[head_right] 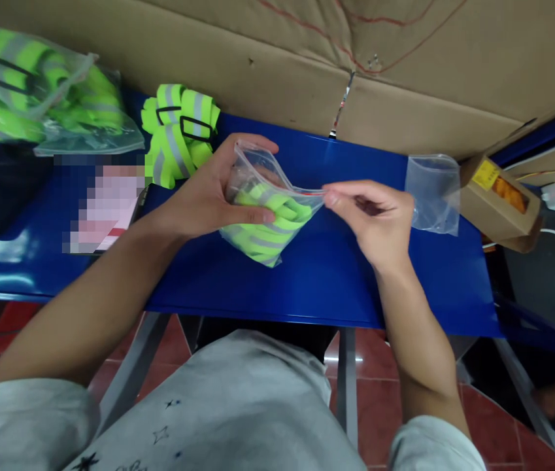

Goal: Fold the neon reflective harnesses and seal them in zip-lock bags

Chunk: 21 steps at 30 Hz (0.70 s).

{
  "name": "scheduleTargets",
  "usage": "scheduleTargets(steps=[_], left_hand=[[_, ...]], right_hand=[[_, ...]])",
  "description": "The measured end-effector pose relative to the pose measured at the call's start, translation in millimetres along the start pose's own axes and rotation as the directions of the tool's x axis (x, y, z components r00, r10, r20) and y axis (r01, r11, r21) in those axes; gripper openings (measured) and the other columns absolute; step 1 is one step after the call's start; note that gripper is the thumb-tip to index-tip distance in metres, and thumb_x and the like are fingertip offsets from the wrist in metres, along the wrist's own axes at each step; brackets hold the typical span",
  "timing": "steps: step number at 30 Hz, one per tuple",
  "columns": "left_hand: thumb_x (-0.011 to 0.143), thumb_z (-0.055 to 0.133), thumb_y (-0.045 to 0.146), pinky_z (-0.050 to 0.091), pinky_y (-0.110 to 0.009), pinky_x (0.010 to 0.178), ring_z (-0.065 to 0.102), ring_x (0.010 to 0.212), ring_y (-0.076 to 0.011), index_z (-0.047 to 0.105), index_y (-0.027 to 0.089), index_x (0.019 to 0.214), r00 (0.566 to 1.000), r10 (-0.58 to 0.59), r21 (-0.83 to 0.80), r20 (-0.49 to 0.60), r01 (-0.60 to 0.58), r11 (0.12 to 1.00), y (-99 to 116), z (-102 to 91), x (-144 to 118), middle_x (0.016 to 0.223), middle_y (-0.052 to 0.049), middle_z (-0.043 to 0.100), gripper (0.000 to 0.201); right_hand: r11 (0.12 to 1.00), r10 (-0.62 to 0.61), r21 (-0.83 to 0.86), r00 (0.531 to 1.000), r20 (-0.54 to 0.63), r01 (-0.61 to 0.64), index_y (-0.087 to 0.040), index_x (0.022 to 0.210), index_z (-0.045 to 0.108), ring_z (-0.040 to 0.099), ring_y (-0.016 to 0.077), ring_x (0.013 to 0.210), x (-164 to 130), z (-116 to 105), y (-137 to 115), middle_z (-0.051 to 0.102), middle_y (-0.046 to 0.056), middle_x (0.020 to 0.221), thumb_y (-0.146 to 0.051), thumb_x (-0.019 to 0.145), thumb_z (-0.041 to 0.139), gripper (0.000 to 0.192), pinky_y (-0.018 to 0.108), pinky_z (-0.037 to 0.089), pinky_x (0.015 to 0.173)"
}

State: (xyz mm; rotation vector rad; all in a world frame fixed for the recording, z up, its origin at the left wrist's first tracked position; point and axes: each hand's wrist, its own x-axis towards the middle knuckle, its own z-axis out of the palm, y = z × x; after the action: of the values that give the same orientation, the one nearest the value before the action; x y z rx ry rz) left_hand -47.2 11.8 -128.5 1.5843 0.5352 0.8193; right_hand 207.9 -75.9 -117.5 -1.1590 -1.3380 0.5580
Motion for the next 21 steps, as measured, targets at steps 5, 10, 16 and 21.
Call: scheduleTargets(steps=[5,10,16,21], left_hand=[[0.070,0.098,0.026,0.064,-0.030,0.086,0.075,0.114,-0.0215,0.060,0.031,0.135,0.997,0.074,-0.053,-0.022,-0.075,0.996,-4.4,3.8,1.6,0.122,0.000,0.071,0.076],[0.084,0.091,0.037,0.065,-0.031,0.089,0.077,0.103,-0.0187,0.074,0.028,0.120,0.990,0.030,-0.198,-0.135,-0.056,0.979,-8.1,8.1,4.2,0.114,-0.002,0.079,0.041],[0.077,0.096,0.030,0.064,-0.028,0.087,0.076,0.094,-0.0158,0.077,0.028,0.119,0.996,0.029,-0.184,-0.090,-0.045,0.982,-5.5,15.3,1.4,0.107,0.000,0.082,0.046],[0.088,0.087,0.048,0.067,-0.034,0.088,0.078,0.098,-0.0213,0.080,0.023,0.108,0.989,-0.061,-0.270,-0.133,0.023,0.963,-14.9,24.7,1.9,0.107,-0.004,0.083,0.032]], right_hand=[[0.987,0.060,0.149,0.998,-0.012,-0.058,-0.033,0.099,0.085,0.070,0.0159,0.074,9.6,-7.3,2.5,0.080,0.000,0.091,-0.048,0.092,0.084,0.017,0.029,0.056,0.062],[0.994,-0.014,-0.104,0.988,0.154,0.030,-0.029,0.093,0.083,0.070,0.0163,0.071,-1.2,0.5,3.7,0.079,-0.002,0.083,-0.048,0.086,0.091,0.022,0.033,0.057,0.068],[0.998,-0.034,-0.054,0.998,-0.050,0.031,-0.030,0.075,0.075,0.063,0.0153,0.060,-6.0,13.8,6.6,0.070,-0.003,0.068,-0.052,0.094,0.082,0.030,0.033,0.052,0.058],[1.000,0.011,0.004,1.000,-0.024,-0.011,-0.029,0.084,0.076,0.064,0.0136,0.060,-3.8,15.4,14.0,0.070,-0.004,0.071,-0.052,0.098,0.078,0.026,0.031,0.053,0.057]])
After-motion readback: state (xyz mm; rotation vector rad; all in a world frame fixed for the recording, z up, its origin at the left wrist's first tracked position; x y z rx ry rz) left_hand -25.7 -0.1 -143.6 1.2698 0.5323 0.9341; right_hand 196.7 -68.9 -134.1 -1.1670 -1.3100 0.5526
